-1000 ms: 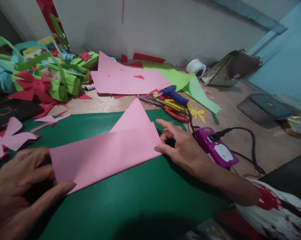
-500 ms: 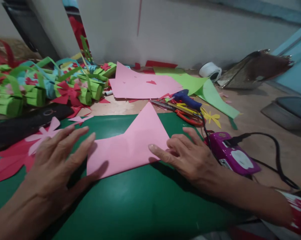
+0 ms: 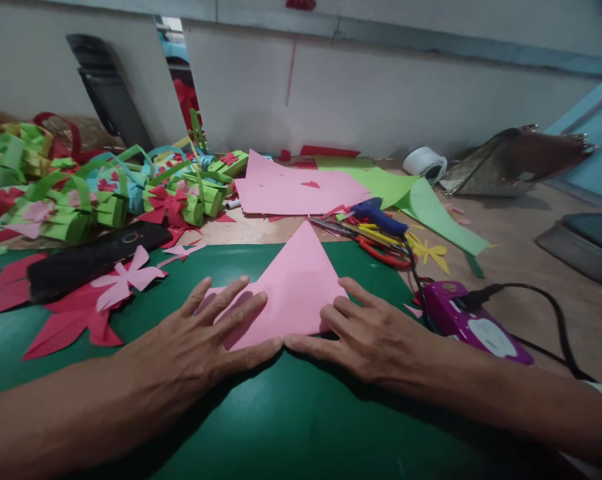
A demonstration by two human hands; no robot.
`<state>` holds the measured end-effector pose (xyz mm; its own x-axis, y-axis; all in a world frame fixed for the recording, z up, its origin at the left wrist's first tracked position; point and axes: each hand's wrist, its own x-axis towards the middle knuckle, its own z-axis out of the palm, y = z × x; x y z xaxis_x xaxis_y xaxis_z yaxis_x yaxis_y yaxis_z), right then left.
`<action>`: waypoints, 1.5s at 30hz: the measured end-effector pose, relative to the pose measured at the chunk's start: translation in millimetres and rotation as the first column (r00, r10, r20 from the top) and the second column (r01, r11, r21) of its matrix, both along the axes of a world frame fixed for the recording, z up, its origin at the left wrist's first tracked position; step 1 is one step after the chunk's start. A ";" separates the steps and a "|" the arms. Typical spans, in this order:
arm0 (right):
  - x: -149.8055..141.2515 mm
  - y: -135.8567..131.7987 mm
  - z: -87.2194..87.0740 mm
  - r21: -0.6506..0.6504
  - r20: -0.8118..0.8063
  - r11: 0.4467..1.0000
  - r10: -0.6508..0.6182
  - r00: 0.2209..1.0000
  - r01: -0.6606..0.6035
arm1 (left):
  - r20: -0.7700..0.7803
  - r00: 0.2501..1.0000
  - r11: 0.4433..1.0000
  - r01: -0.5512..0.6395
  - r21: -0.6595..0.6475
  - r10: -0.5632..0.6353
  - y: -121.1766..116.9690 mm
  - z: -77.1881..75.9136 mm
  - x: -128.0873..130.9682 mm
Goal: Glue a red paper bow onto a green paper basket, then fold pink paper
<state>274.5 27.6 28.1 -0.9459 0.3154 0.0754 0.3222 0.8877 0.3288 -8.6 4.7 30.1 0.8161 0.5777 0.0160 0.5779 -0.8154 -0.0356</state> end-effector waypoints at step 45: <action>59.0 -8.8 -22.3 0.162 -0.084 0.982 -0.079 0.993 0.092 | 0.021 0.967 0.963 -0.255 0.092 0.254 -53.5 -14.5 -80.1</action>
